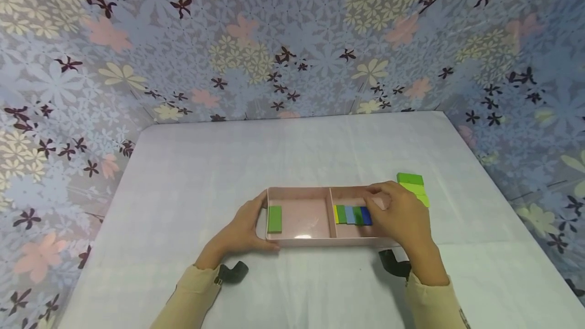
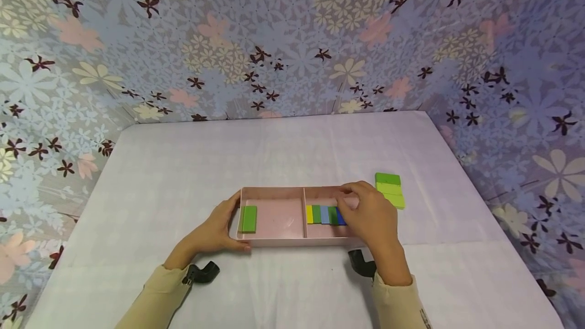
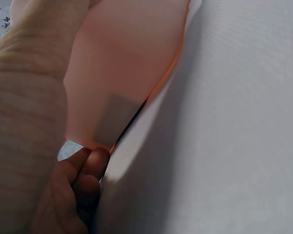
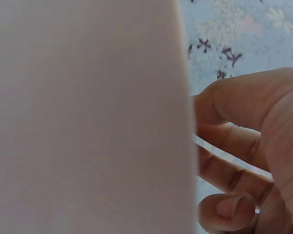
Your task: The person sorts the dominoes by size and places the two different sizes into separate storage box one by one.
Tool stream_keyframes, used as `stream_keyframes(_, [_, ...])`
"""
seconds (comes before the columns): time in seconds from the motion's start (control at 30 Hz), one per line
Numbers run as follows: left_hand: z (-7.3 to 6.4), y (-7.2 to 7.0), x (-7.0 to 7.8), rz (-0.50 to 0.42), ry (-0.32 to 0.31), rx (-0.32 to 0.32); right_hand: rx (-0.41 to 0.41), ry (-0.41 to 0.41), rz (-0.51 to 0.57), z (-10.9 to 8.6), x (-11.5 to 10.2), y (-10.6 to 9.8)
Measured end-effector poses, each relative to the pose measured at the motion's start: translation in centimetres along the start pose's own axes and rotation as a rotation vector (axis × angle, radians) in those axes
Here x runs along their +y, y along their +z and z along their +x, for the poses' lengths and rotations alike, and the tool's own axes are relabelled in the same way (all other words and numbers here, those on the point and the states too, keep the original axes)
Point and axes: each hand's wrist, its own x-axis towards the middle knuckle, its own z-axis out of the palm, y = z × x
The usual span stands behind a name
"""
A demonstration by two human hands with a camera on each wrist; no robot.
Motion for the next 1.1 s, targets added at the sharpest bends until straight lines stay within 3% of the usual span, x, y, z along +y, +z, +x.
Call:
stream_keyframes(0.43, [0.0, -0.1, 0.0, 0.018, -0.006, -0.003, 0.039, 0.091, -0.041, -0.4, 2.5, -0.8])
stream_keyframes(0.77, [0.2, 0.0, -0.2, 0.011, 0.015, 0.006, 0.036, 0.178, -0.008, -0.1, 3.1, -1.2])
stream_keyframes(1.1, [0.1, 0.0, -0.2, 0.003, 0.016, 0.007, -0.041, 0.31, -0.087, 0.2, 5.4, -1.7])
